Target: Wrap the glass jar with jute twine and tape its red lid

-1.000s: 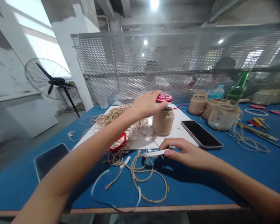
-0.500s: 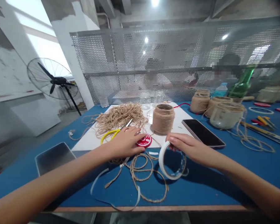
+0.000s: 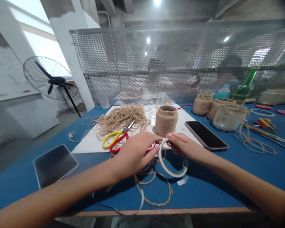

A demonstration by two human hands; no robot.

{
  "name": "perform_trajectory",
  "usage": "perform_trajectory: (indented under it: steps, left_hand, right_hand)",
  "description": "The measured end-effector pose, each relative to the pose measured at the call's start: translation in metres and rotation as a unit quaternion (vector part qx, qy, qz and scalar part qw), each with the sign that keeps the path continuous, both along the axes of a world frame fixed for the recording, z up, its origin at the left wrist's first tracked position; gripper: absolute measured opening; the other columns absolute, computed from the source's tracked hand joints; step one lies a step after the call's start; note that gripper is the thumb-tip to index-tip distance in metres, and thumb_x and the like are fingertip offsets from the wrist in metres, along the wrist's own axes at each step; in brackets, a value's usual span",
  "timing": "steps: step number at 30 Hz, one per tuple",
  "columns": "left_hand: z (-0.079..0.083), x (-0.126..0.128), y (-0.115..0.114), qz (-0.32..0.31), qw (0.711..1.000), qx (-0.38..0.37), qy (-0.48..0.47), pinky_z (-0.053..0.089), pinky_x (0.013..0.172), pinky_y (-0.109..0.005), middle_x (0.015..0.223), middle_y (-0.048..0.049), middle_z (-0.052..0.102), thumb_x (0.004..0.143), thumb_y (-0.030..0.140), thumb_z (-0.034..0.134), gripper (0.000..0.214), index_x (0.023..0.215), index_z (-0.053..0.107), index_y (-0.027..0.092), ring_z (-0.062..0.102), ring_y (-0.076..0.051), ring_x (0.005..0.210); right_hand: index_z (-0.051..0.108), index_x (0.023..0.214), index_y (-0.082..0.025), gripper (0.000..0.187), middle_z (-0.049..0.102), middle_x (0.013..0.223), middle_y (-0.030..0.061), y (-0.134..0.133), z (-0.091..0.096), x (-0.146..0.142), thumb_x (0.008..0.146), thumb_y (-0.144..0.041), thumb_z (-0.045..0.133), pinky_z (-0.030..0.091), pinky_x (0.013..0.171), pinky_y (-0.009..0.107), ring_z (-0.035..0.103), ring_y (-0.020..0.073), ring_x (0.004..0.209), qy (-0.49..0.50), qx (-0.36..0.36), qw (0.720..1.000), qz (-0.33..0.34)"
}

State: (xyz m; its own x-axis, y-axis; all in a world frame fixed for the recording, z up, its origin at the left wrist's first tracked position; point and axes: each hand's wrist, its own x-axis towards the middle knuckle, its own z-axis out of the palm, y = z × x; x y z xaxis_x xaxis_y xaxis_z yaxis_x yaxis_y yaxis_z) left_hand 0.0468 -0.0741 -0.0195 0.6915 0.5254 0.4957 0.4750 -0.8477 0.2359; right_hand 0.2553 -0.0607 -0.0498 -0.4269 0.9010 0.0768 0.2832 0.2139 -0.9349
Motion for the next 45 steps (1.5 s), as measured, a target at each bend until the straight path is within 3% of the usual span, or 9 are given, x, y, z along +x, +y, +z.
perform_trajectory:
  steps: [7, 20, 23, 29, 34, 40, 45]
  left_hand:
    - [-0.005, 0.000, -0.001, -0.007, 0.999, -0.034, -0.041, 0.044, 0.084, -0.028, 0.098, -0.0008, 0.063, 0.086, 0.024, 0.046, 0.016, 0.100, 0.055, 0.022, 0.055, -0.014, 0.092]
    - [-0.016, 0.000, -0.008, 0.004, 0.990, -0.087, -0.109, 0.043, 0.074, -0.024, 0.085, -0.0001, 0.060, 0.084, 0.021, 0.050, 0.008, 0.090, 0.054, 0.018, 0.053, -0.011, 0.080]
    - [-0.019, -0.001, -0.007, 0.011, 0.989, -0.106, -0.104, 0.043, 0.073, -0.024, 0.086, -0.0010, 0.058, 0.083, 0.021, 0.052, 0.013, 0.095, 0.053, 0.018, 0.053, -0.011, 0.079]
    - [-0.021, -0.002, -0.006, -0.026, 0.993, -0.045, -0.108, 0.042, 0.079, -0.025, 0.094, -0.0029, 0.060, 0.084, 0.018, 0.049, 0.018, 0.101, 0.053, 0.017, 0.053, -0.012, 0.086]
    - [-0.021, -0.003, -0.007, -0.033, 0.991, 0.007, -0.126, 0.041, 0.080, -0.025, 0.093, -0.0029, 0.061, 0.084, 0.017, 0.049, 0.015, 0.098, 0.054, 0.017, 0.053, -0.012, 0.087]
    - [-0.027, 0.000, -0.004, -0.007, 0.992, -0.048, -0.113, 0.041, 0.073, -0.022, 0.085, -0.0002, 0.059, 0.085, 0.021, 0.050, 0.009, 0.093, 0.052, 0.017, 0.053, -0.010, 0.078]
    - [-0.021, 0.000, -0.003, -0.002, 0.992, -0.077, -0.104, 0.040, 0.071, -0.022, 0.081, 0.0001, 0.057, 0.086, 0.023, 0.048, 0.008, 0.088, 0.052, 0.017, 0.051, -0.010, 0.076]
  right_hand:
    - [0.040, 0.069, -0.019, 0.039, 0.033, 0.057, -0.0061, -0.002, -0.002, 0.001, 0.089, -0.050, 0.031, 0.026, 0.045, 0.021, 0.029, 0.0076, 0.048, 0.020, 0.008, 1.000, -0.002]
    - [0.041, 0.070, -0.018, 0.037, 0.037, 0.060, -0.0040, -0.005, 0.000, 0.005, 0.092, -0.046, 0.028, 0.030, 0.052, 0.023, 0.035, 0.0097, 0.054, -0.014, 0.122, 0.992, -0.026]
    - [0.043, 0.073, -0.018, 0.036, 0.038, 0.061, -0.0037, -0.006, 0.001, 0.007, 0.092, -0.044, 0.028, 0.030, 0.053, 0.023, 0.036, 0.0099, 0.055, -0.019, 0.141, 0.990, -0.022]
    - [0.044, 0.072, -0.018, 0.037, 0.040, 0.062, -0.0029, -0.011, 0.003, 0.006, 0.093, -0.043, 0.027, 0.032, 0.055, 0.023, 0.037, 0.0105, 0.056, -0.041, 0.190, 0.981, 0.007]
    - [0.042, 0.070, -0.018, 0.036, 0.040, 0.060, -0.0035, -0.012, 0.004, 0.004, 0.094, -0.040, 0.026, 0.032, 0.055, 0.023, 0.038, 0.0105, 0.055, -0.054, 0.206, 0.977, -0.021]
    - [0.042, 0.069, -0.018, 0.035, 0.042, 0.062, -0.0028, -0.012, 0.006, 0.003, 0.094, -0.038, 0.028, 0.033, 0.057, 0.023, 0.040, 0.0108, 0.058, -0.070, 0.223, 0.972, -0.021]
    - [0.043, 0.070, -0.018, 0.035, 0.042, 0.062, -0.0030, -0.012, 0.006, 0.003, 0.094, -0.039, 0.028, 0.033, 0.057, 0.023, 0.040, 0.0103, 0.058, -0.074, 0.220, 0.973, -0.012]
